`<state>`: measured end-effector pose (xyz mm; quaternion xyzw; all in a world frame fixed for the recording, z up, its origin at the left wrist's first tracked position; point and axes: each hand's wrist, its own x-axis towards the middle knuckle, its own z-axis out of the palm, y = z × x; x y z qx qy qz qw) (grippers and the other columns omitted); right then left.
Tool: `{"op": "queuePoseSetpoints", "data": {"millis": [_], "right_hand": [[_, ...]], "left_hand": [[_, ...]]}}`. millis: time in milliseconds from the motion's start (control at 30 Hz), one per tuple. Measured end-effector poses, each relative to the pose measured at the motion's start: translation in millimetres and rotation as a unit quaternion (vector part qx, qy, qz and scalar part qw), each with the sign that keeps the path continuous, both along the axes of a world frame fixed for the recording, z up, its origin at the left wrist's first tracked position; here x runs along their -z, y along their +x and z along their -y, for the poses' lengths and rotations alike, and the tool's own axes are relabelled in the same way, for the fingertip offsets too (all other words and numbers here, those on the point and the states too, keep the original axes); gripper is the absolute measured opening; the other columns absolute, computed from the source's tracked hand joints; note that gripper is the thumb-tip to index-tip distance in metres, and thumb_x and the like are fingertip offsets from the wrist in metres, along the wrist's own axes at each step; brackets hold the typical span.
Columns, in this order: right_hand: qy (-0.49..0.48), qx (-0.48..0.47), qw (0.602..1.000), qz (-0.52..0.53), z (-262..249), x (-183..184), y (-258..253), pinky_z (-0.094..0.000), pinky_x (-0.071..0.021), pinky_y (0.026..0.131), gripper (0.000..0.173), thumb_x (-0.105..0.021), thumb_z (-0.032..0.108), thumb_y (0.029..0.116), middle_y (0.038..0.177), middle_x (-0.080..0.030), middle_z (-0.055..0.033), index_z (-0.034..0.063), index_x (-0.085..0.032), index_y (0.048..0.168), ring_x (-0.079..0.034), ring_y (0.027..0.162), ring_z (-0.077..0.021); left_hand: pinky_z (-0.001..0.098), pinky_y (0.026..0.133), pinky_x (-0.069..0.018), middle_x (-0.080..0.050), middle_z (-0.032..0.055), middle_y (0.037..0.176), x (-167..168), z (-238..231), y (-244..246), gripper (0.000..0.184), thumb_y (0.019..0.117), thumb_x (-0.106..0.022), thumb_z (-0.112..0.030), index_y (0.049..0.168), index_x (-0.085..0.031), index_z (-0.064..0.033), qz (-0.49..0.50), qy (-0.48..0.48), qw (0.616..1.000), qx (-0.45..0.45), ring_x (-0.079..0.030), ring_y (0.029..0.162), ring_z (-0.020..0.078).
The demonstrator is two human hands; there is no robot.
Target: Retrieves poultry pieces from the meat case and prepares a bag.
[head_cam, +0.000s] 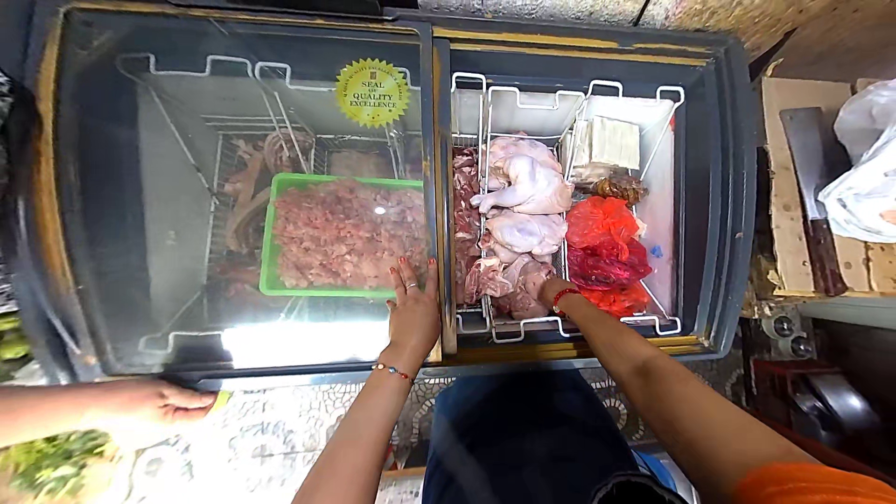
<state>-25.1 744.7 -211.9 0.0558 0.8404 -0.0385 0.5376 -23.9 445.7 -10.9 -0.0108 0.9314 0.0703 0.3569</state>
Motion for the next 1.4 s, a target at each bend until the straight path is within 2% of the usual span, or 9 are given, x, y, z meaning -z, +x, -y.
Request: {"op": "queuePoseSetpoints", "data": {"millis": [100, 400, 600, 767, 900, 1100, 1200, 1333, 1400], "right_hand": [[-0.008, -0.013, 1.000, 0.014, 6, -62, -1, -0.0671, -0.0400, 0.109, 0.051, -0.045, 0.032, 0.1076, 0.142, -0.056, -0.0308, -0.0089, -0.059, 0.134, -0.052, 0.135, -0.0462], [-0.026, -0.010, 0.999, -0.026, 12, -58, 4, -0.0623, -0.0421, 0.109, 0.055, -0.036, 0.037, 0.1098, 0.137, -0.060, -0.0289, -0.0070, -0.065, 0.126, -0.055, 0.133, -0.0433], [-0.010, 0.155, 0.987, -0.041, 8, -73, -15, -0.0594, -0.0397, 0.113, 0.055, -0.055, 0.033, 0.1041, 0.143, -0.055, -0.0298, -0.0077, -0.053, 0.141, -0.052, 0.136, -0.0423], [-0.096, 0.367, 0.918, -0.118, 2, -28, -21, -0.0521, -0.0398, 0.116, 0.081, -0.070, 0.032, 0.0960, 0.146, -0.051, -0.0307, -0.0073, -0.030, 0.155, -0.051, 0.138, -0.0387], [-0.034, 0.389, 0.916, -0.092, 14, -9, -31, -0.0508, -0.0434, 0.113, 0.107, -0.081, 0.045, 0.0839, 0.146, -0.050, -0.0298, -0.0079, -0.022, 0.155, -0.052, 0.136, -0.0382], [0.003, 0.374, 0.921, -0.104, 10, 3, -30, -0.0528, -0.0474, 0.108, 0.111, -0.087, 0.054, 0.0691, 0.138, -0.058, -0.0243, -0.0035, -0.038, 0.150, -0.058, 0.129, -0.0349], [-0.031, 0.358, 0.930, -0.076, 8, -1, -40, -0.0517, -0.0448, 0.111, 0.097, -0.088, 0.053, 0.0721, 0.139, -0.058, -0.0240, -0.0050, -0.052, 0.141, -0.056, 0.131, -0.0334], [-0.086, 0.265, 0.959, -0.047, -1, 6, -46, -0.0526, -0.0417, 0.114, 0.095, -0.090, 0.051, 0.0706, 0.140, -0.058, -0.0251, -0.0052, -0.054, 0.139, -0.054, 0.133, -0.0353], [-0.130, 0.193, 0.972, -0.022, -17, 3, -53, -0.0563, -0.0412, 0.113, 0.085, -0.087, 0.049, 0.0770, 0.135, -0.061, -0.0270, -0.0064, -0.058, 0.135, -0.056, 0.130, -0.0383]], "left_hand": [[0.0647, 0.111, -0.0387, 0.012, 0.0281, 0.168, -1, 0, -2, 0.092, 0.0976, -0.068, -0.015, 0.167, -0.007, -0.0176, 0.002, 0.005, 1.000, -0.005, -0.006, 0.154, 0.0524], [0.0668, 0.112, -0.0351, 0.013, 0.0275, 0.168, 1, -1, -2, 0.093, 0.0984, -0.068, -0.015, 0.167, -0.004, -0.0179, 0.010, 0.004, 1.000, -0.009, 0.000, 0.155, 0.0518], [0.0671, 0.112, -0.0354, 0.010, 0.0304, 0.168, 3, 2, 0, 0.089, 0.0986, -0.068, -0.016, 0.166, -0.010, -0.0136, -0.006, 0.007, 1.000, 0.007, -0.006, 0.154, 0.0547], [0.0664, 0.111, -0.0367, 0.010, 0.0323, 0.167, 2, 2, 1, 0.089, 0.0982, -0.069, -0.015, 0.166, -0.011, -0.0109, -0.016, 0.008, 1.000, 0.008, -0.009, 0.152, 0.0573], [0.0670, 0.111, -0.0365, 0.009, 0.0317, 0.167, 2, 2, 1, 0.089, 0.0981, -0.069, -0.016, 0.166, -0.011, -0.0106, -0.012, 0.002, 1.000, 0.010, -0.010, 0.152, 0.0571], [0.0690, 0.110, -0.0359, 0.012, 0.0328, 0.166, -3, -6, -5, 0.090, 0.0979, -0.067, -0.012, 0.166, -0.008, -0.0133, 0.029, -0.015, 0.999, 0.007, -0.008, 0.152, 0.0579], [0.0698, 0.110, -0.0351, 0.012, 0.0324, 0.166, -3, -5, -7, 0.090, 0.0972, -0.068, -0.009, 0.166, -0.009, -0.0144, 0.028, -0.009, 1.000, 0.001, -0.007, 0.152, 0.0572], [0.0689, 0.111, -0.0346, 0.015, 0.0317, 0.166, -2, -5, -6, 0.092, 0.0980, -0.067, -0.011, 0.166, -0.006, -0.0157, 0.035, -0.009, 0.999, 0.004, -0.003, 0.153, 0.0563], [0.0671, 0.112, -0.0360, 0.015, 0.0315, 0.166, -2, -5, -7, 0.092, 0.0989, -0.067, -0.012, 0.167, -0.005, -0.0172, 0.038, -0.013, 0.999, 0.005, -0.003, 0.153, 0.0556]]}}
